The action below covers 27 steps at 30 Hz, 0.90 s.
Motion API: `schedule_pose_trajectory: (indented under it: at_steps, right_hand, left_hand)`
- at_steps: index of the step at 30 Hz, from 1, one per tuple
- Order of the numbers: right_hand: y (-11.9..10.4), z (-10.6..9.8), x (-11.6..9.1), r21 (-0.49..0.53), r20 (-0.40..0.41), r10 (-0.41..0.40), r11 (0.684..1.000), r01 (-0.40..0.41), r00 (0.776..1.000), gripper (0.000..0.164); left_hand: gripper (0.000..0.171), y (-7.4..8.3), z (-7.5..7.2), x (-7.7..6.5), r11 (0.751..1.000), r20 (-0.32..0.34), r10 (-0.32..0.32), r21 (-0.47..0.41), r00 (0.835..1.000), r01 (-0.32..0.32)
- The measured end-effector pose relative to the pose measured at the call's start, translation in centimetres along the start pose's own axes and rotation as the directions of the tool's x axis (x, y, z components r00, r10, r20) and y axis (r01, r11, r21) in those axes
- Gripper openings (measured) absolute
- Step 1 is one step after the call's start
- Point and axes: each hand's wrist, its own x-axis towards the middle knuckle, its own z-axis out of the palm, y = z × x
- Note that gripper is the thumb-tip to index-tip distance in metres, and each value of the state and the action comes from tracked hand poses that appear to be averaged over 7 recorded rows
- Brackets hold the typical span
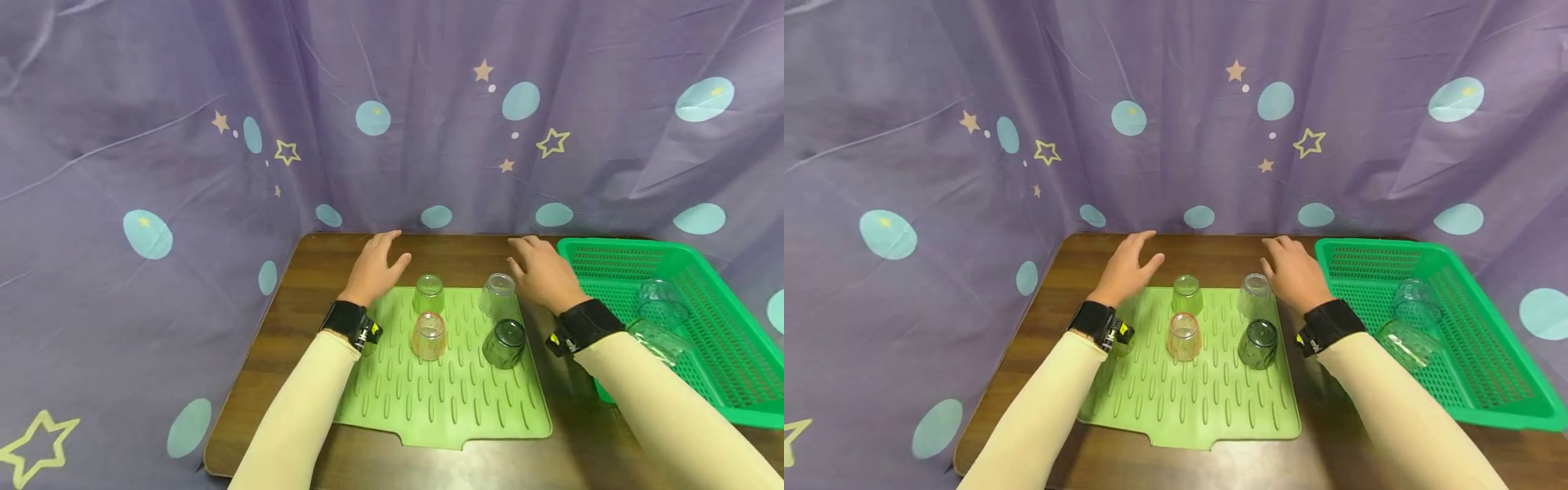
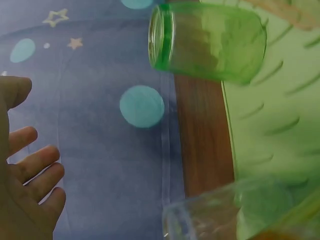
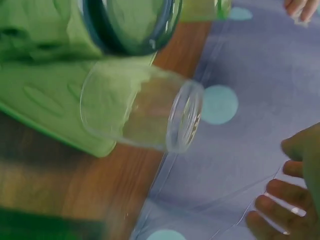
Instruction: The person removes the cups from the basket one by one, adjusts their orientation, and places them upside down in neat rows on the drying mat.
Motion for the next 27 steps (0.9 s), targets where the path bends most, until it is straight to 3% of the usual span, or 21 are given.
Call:
schedule_pose_trajectory:
  at_steps: [3,7,11,16,23,27]
  right_hand:
    - [0.6,0.6,1.3,-0.041,0.001,-0.002,0.999,0.002,1.000,0.056]
    - [1.3,1.4,2.2,-0.083,0.088,0.026,0.996,-0.019,0.996,0.069]
    - [1.2,2.2,2.5,-0.103,0.150,0.041,0.994,-0.025,0.988,0.073]
    - [0.7,3.2,2.8,-0.108,0.149,0.039,0.994,-0.023,0.988,0.073]
    - [0.7,3.8,2.8,-0.076,0.133,0.044,0.997,-0.034,0.990,0.067]
    - [0.5,3.9,2.8,-0.060,0.138,0.056,0.997,-0.048,0.989,0.068]
  left_hand:
    - [0.067,-0.6,0.0,1.0,0.999,0.028,0.005,0.049,1.000,-0.006]
    - [0.073,-1.2,-0.1,1.5,0.992,0.091,-0.055,0.115,0.994,0.045]
    - [0.074,-1.8,0.3,0.9,0.983,0.126,-0.118,0.154,0.985,0.098]
    - [0.073,-2.4,0.7,-0.1,0.979,0.128,-0.167,0.138,0.978,0.149]
    - [0.072,-2.1,0.5,-0.6,0.987,0.116,-0.146,0.078,0.982,0.138]
    - [0.071,-2.3,0.5,-0.4,0.987,0.109,-0.131,0.104,0.985,0.120]
